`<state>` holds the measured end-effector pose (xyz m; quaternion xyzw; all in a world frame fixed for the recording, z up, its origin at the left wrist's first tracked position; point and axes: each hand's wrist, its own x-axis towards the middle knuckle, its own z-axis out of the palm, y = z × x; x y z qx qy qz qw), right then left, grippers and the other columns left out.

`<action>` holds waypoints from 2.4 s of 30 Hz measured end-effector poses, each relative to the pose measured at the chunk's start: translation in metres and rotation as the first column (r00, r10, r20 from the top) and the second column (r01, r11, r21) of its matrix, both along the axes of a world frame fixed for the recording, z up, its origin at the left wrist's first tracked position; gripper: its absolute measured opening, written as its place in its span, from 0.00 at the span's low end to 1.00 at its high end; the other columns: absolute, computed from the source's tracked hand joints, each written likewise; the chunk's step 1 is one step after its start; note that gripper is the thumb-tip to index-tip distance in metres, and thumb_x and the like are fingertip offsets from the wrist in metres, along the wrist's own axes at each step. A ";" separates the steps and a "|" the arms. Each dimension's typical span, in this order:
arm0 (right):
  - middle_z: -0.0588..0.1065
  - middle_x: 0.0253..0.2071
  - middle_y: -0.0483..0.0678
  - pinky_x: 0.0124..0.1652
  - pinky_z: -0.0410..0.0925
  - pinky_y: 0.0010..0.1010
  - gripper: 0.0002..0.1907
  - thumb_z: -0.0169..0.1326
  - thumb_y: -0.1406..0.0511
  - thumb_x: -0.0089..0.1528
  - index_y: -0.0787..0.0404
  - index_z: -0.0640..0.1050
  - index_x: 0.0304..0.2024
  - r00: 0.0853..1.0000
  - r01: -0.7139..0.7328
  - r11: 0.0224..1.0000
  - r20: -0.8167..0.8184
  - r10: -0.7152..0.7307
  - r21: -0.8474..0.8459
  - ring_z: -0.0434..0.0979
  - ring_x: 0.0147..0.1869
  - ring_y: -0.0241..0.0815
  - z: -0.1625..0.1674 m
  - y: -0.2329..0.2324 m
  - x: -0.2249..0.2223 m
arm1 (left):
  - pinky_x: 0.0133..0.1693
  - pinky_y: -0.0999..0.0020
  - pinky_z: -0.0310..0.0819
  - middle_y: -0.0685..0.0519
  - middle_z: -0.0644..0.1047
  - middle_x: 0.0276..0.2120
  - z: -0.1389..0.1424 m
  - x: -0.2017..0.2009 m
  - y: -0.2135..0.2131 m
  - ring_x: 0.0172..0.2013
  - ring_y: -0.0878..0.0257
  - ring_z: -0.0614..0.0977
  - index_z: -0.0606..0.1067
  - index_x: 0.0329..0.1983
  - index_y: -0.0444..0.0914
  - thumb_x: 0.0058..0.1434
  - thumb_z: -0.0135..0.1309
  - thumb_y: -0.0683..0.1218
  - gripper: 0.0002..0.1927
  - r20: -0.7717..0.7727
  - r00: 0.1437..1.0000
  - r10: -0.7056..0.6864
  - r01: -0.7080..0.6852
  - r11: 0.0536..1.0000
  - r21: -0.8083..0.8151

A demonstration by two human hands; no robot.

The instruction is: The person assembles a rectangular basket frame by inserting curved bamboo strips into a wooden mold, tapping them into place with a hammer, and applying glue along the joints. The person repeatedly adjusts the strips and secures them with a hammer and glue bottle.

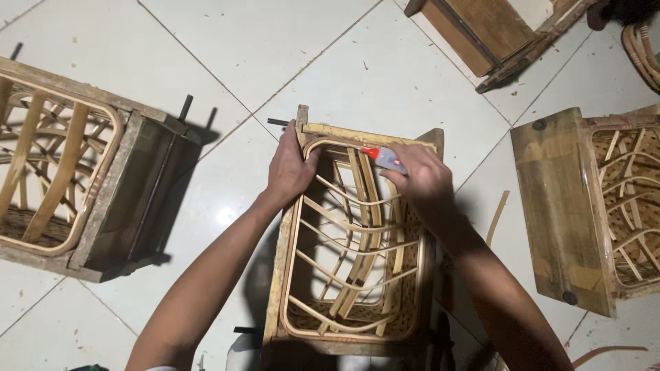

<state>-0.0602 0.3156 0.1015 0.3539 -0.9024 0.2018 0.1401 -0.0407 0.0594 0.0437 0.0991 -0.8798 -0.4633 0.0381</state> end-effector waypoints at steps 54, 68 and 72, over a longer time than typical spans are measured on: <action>0.78 0.43 0.47 0.45 0.62 0.37 0.09 0.66 0.67 0.67 0.61 0.82 0.47 0.961 0.126 0.969 -0.270 -0.066 0.211 0.73 0.46 0.40 -0.004 0.033 -0.022 | 0.60 0.52 0.67 0.36 0.68 0.62 -0.021 0.005 0.003 0.60 0.41 0.73 0.54 0.73 0.36 0.60 0.54 0.41 0.39 0.123 0.992 -0.012 0.006 0.999 0.042; 0.78 0.43 0.47 0.49 0.64 0.39 0.10 0.64 0.67 0.63 0.62 0.81 0.47 0.955 0.164 0.962 -0.280 -0.100 0.216 0.75 0.48 0.43 0.003 0.062 -0.017 | 0.60 0.52 0.67 0.36 0.68 0.63 -0.014 0.009 0.004 0.60 0.42 0.74 0.53 0.74 0.37 0.60 0.53 0.41 0.39 0.122 0.992 -0.033 0.029 0.999 0.036; 0.78 0.44 0.46 0.53 0.65 0.42 0.13 0.64 0.67 0.60 0.62 0.81 0.47 0.950 0.216 0.950 -0.272 -0.151 0.227 0.76 0.52 0.45 0.014 0.081 -0.011 | 0.60 0.52 0.67 0.36 0.68 0.63 -0.015 0.010 0.004 0.61 0.42 0.73 0.52 0.74 0.37 0.60 0.53 0.42 0.40 0.095 0.995 -0.032 0.030 0.999 0.022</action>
